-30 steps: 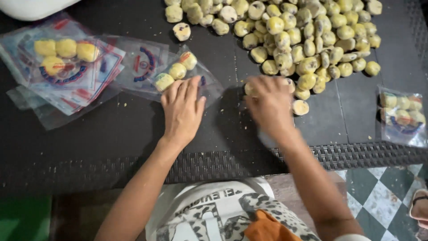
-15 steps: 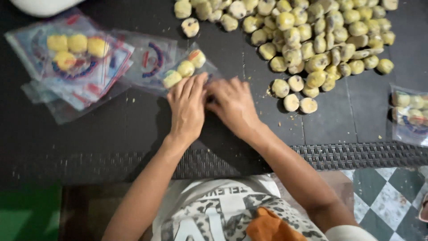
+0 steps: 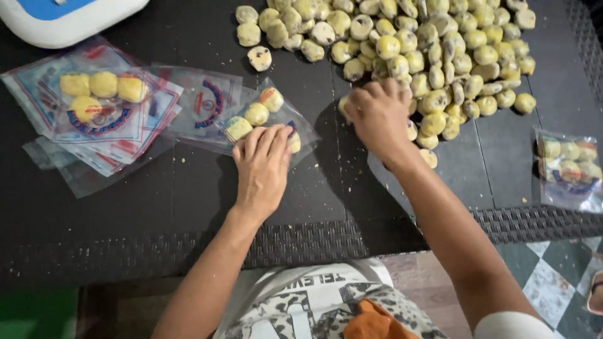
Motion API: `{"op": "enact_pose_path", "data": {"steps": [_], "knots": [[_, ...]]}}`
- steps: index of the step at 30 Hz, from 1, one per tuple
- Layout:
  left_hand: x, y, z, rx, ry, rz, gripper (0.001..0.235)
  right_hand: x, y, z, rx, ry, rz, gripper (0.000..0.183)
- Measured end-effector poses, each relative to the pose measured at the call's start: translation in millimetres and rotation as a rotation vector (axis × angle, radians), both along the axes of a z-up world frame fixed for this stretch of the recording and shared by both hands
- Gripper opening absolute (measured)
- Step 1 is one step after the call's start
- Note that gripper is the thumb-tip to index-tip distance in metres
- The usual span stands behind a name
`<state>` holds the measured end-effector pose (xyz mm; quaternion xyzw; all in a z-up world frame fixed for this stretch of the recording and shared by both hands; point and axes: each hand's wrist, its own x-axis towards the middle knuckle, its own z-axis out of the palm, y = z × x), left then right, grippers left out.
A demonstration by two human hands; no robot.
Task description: The person places small round food items into clear plastic bags on a table. They pick up the items from a large pile, put them into the bags, and set the filled bags aside.
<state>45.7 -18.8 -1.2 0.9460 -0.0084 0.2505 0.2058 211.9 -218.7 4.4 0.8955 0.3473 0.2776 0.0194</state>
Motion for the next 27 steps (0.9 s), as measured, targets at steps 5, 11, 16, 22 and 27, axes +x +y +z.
{"op": "enact_pose_path", "data": {"steps": [5,11,16,22,27], "knots": [[1,-5,7,0.136,-0.05,0.029,0.037,54,-20,4,0.157,0.05,-0.26,0.049],[7,-9,5,0.189,-0.061,0.085,0.03,97,-8,7,-0.109,0.204,-0.262,0.026],[6,-6,5,0.142,-0.093,0.047,0.026,91,-30,11,0.025,0.118,-0.034,0.014],[14,-1,-19,0.088,-0.123,0.074,0.026,-7,-8,-4,0.284,0.071,0.315,0.019],[11,2,-20,0.074,-0.143,0.076,0.032,-62,5,-22,0.308,0.127,0.569,0.024]]}}
